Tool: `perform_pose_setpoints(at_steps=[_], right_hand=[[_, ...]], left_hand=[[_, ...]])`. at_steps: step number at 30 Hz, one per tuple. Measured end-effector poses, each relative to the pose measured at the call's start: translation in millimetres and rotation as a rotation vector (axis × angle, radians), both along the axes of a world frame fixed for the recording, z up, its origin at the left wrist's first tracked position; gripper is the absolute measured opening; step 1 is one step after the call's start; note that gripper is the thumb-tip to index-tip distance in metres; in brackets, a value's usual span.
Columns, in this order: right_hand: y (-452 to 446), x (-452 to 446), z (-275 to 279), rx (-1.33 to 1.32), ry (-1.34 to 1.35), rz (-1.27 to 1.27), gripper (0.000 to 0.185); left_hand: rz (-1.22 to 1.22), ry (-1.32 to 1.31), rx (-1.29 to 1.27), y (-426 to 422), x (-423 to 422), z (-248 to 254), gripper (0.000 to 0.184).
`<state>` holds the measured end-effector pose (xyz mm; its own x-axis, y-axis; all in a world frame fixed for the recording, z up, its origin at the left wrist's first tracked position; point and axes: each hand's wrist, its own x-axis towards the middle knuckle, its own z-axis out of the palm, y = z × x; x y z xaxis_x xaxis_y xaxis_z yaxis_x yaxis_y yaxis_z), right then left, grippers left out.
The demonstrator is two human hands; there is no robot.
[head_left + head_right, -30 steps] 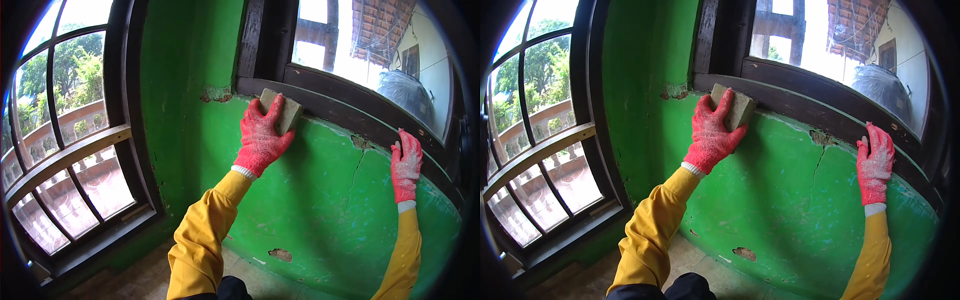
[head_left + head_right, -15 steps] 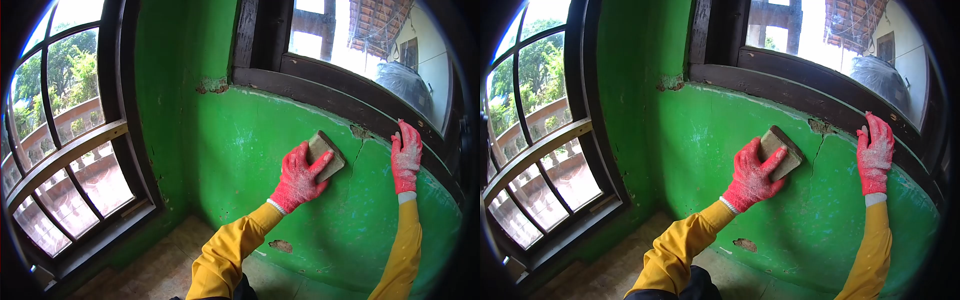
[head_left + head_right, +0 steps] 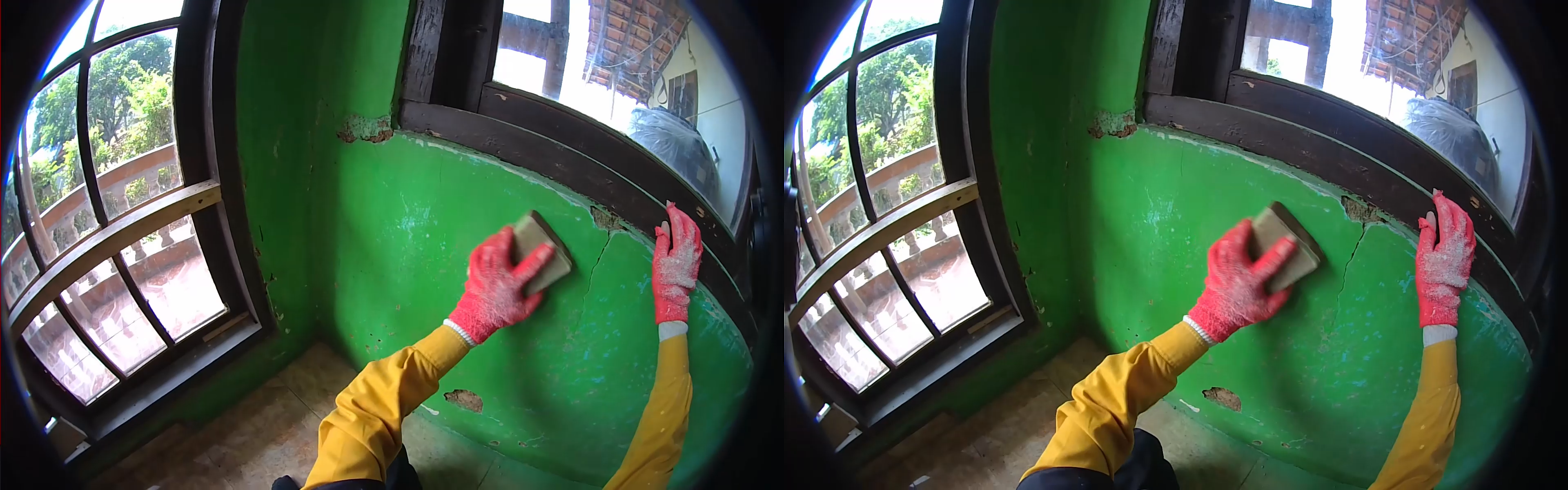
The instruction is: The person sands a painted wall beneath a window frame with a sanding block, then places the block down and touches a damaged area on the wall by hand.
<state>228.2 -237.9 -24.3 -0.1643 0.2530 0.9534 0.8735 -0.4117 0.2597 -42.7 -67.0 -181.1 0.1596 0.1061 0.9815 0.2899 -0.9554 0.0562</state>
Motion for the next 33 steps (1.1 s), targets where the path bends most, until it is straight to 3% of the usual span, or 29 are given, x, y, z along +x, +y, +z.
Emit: perform_pose_setpoints(at_steps=[2,4,6,8,9,11,13,15,18,20,21,23,25,28,29,30,31,32,33], right_hand=[[1.0,4.4,0.0,-0.004,-0.041,0.04,0.04],[0.6,6.8,0.3,-0.015,-0.038,0.048,0.04],[2.3,3.6,1.1,0.004,-0.046,0.051,0.041],[2.2,-7.6,1.0,0.019,0.029,0.0,0.041],[1.4,-10.9,1.0,0.02,0.014,-0.015,0.042],[2.3,-4.5,0.8,0.017,0.009,-0.004,0.042],[2.2,-4.3,1.1,0.008,0.011,-0.006,0.042],[-0.8,-5.2,-0.4,-0.004,-0.005,0.021,0.042],[-2.3,-6.0,2.6,-0.022,-0.026,0.061,0.042],[-2.9,-7.7,2.8,-0.031,-0.013,0.062,0.041],[-1.0,-12.3,3.7,-0.014,0.01,0.011,0.04],[0.4,-14.2,3.1,-0.004,0.031,-0.044,0.038],[0.9,-9.5,4.8,0.012,-0.01,-0.031,0.038],[0.6,-6.2,5.1,0.011,0.097,-0.063,0.034],[1.8,6.0,5.3,0.018,0.036,-0.056,0.035],[2.0,30.2,9.5,-0.032,0.112,-0.046,0.038],[-1.9,46.9,6.7,-0.046,0.305,-0.047,0.041],[-2.3,31.3,1.9,-0.068,0.325,-0.062,0.041],[2.4,0.7,-1.8,0.002,0.0,-0.049,0.034]], left_hand=[[0.037,-0.006,0.106,3.4,-13.5,2.1,0.087],[0.121,-0.047,-0.084,33.5,-45.8,3.8,0.092],[0.411,-0.347,-0.34,74.5,-72.3,1.5,0.094],[0.31,-0.695,-0.69,105.1,-96.9,15.3,0.093],[0.304,-0.686,-0.693,100.5,-90.9,17.7,0.093],[0.398,-0.589,-0.588,88.4,-77.0,21.8,0.093],[0.404,-0.312,-0.309,43.5,-42.1,23.1,0.094],[0.08,-0.091,-0.045,9.4,-18.6,23.2,0.084],[0.121,-0.008,0.063,22.4,-31.6,23.7,0.085],[0.215,-0.12,-0.208,50.9,-62.8,36.0,0.089],[0.355,-0.294,-0.34,74.0,-72.1,40.9,0.093],[0.4,-0.58,-0.716,99.4,-97.3,69.5,0.093],[0.417,-0.629,-0.773,95.4,-93.0,81.8,0.093],[0.32,-0.382,-0.309,44.8,-35.9,65.7,0.089],[0.215,-0.203,-0.149,20.5,-19.2,56.3,0.081],[0.207,-0.028,0.04,0.5,-4.4,44.9,0.086],[0.061,0.018,0.092,-2.9,1.3,42.3,0.088],[0.089,0.03,0.113,1.2,-2.2,43.5,0.086],[0.132,0.002,0.115,13.9,-10.0,45.0,0.085]])
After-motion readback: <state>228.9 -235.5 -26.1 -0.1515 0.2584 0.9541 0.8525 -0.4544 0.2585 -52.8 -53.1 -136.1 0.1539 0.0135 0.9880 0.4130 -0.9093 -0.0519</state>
